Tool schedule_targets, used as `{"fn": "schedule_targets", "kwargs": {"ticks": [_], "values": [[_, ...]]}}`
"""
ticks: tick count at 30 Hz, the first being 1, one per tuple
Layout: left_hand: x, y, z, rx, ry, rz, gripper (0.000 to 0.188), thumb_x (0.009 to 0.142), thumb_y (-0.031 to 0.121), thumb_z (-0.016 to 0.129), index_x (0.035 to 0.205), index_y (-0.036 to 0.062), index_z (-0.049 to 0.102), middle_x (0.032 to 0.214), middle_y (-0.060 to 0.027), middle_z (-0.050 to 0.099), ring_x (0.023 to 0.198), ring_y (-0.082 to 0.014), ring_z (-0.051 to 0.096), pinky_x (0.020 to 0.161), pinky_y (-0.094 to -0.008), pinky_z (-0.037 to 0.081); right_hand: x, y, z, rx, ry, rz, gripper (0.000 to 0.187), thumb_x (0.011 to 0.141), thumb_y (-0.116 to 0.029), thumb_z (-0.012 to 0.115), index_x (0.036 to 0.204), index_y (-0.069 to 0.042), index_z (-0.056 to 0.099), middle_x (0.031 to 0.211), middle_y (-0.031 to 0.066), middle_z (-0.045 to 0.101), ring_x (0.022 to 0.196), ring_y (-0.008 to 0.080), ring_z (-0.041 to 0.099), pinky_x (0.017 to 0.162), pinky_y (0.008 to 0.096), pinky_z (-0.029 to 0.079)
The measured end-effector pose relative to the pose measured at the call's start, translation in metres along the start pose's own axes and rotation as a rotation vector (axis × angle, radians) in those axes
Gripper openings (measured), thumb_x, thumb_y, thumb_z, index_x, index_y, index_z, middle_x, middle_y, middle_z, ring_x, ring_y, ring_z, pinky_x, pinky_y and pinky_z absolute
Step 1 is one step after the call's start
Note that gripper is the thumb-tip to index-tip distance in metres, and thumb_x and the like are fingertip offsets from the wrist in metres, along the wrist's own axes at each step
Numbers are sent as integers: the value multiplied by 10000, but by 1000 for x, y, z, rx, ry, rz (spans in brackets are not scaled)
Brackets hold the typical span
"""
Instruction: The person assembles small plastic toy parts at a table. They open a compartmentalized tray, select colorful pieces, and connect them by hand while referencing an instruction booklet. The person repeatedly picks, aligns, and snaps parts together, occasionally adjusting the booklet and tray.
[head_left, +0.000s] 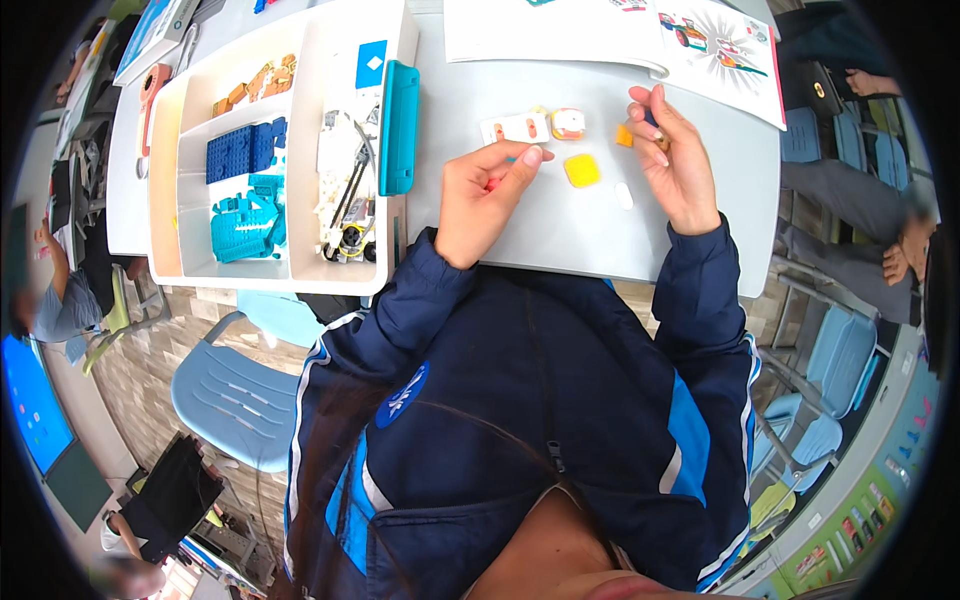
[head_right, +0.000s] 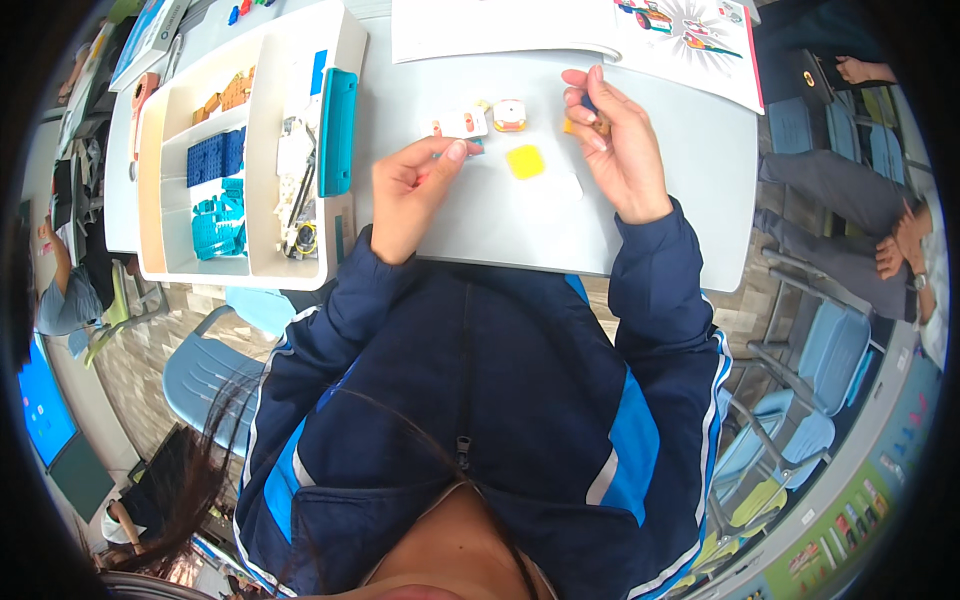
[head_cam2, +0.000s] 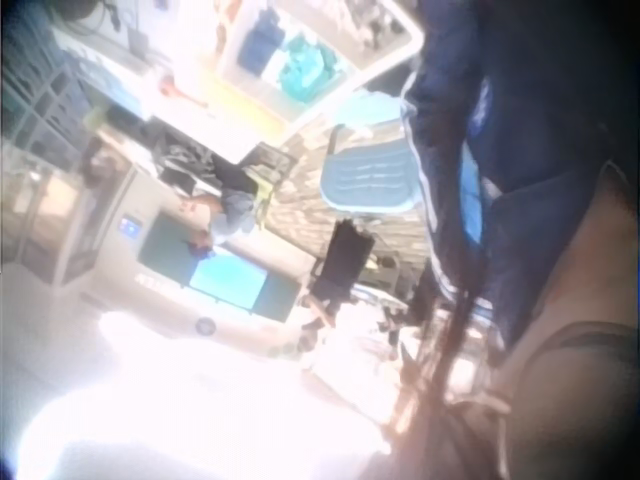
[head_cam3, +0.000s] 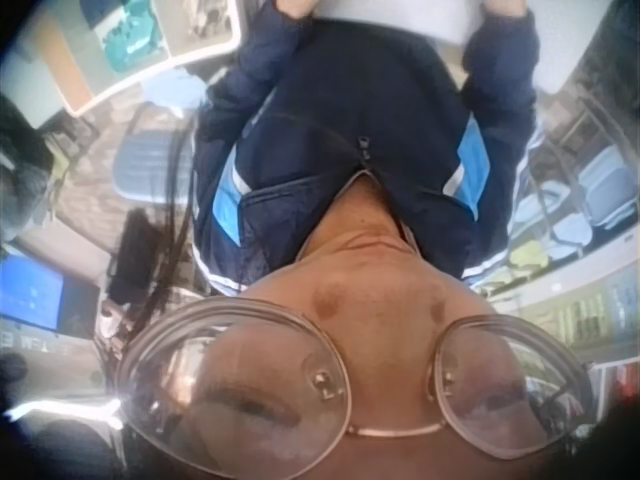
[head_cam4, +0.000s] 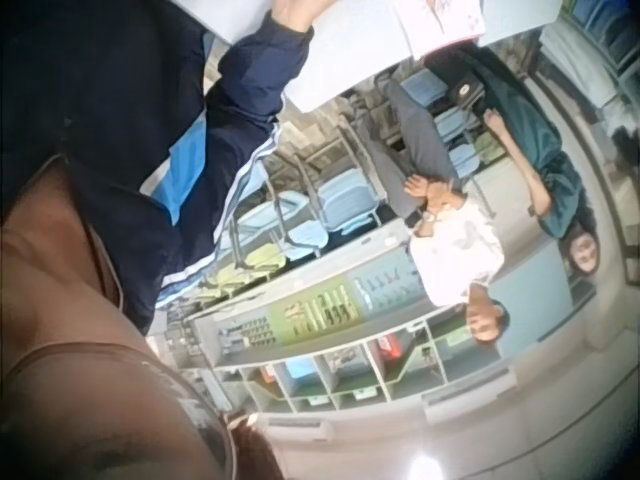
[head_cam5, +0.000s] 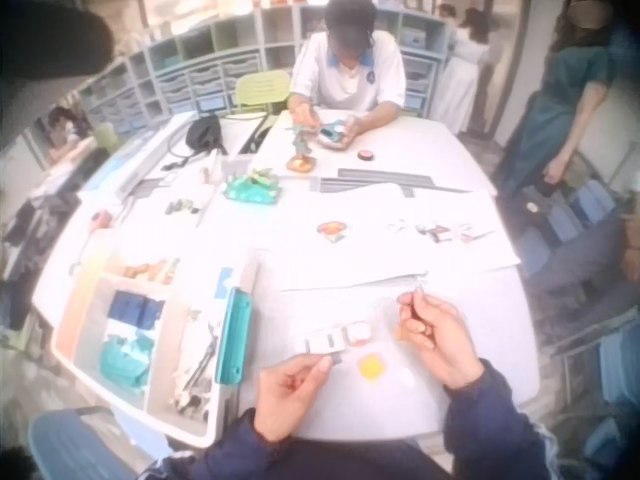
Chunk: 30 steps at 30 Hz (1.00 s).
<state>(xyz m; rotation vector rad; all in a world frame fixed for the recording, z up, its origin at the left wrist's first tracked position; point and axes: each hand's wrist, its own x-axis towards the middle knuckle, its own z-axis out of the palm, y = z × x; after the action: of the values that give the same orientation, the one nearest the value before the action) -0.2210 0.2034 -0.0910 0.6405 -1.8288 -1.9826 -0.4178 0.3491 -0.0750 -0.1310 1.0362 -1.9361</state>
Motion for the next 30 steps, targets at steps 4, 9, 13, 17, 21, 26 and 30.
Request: {"fn": "schedule_targets", "kwargs": {"ticks": [4,9,13,17,21,26,30], "values": [[-2,9,4,-340,-210,-343,257,1021,244,570,1040,27,706,548,95,371,479,-8,269,456,-220,188,-10,9,11,330,49,172,387,1021,-229,563,1210,108,538,945,126,558,747,99,499,549,171,432],[-8,11,10,-397,-213,-392,220,1006,222,590,1035,30,696,544,98,373,455,-15,264,450,-227,185,-27,18,38,365,76,189,429,1031,-245,520,1243,128,502,1160,239,587,1069,269,630,930,329,559],[-22,34,11,210,77,185,136,908,107,706,1024,37,710,543,62,444,444,-16,335,433,-226,236,-35,24,55,459,-42,222,414,1038,-164,416,1319,140,437,1257,292,546,1282,362,521,1106,437,450],[-17,52,10,524,-26,499,199,821,49,758,1018,63,732,582,-27,575,447,-68,464,440,-237,361,-42,33,66,373,-95,239,454,1009,-168,379,1376,97,418,1359,276,511,1342,367,465,1134,455,385],[-11,43,10,648,-120,566,179,821,76,759,999,84,743,650,-79,651,472,-145,563,464,-265,434,-46,39,67,378,-183,264,514,1010,-182,374,1442,94,341,1440,314,413,1402,390,372,1166,454,326],[-11,34,9,702,-104,665,139,848,143,734,967,76,708,646,-61,641,524,-221,601,465,-335,444,-46,46,71,319,-123,283,458,1013,-214,383,1360,75,458,1382,249,514,1334,352,470,1106,450,392],[-18,42,6,420,-112,462,124,885,88,721,978,12,686,585,-12,576,437,-92,486,410,-278,345,-45,46,60,422,-20,313,384,1014,-189,457,1305,58,501,1241,201,576,1217,308,537,994,406,471]]}}
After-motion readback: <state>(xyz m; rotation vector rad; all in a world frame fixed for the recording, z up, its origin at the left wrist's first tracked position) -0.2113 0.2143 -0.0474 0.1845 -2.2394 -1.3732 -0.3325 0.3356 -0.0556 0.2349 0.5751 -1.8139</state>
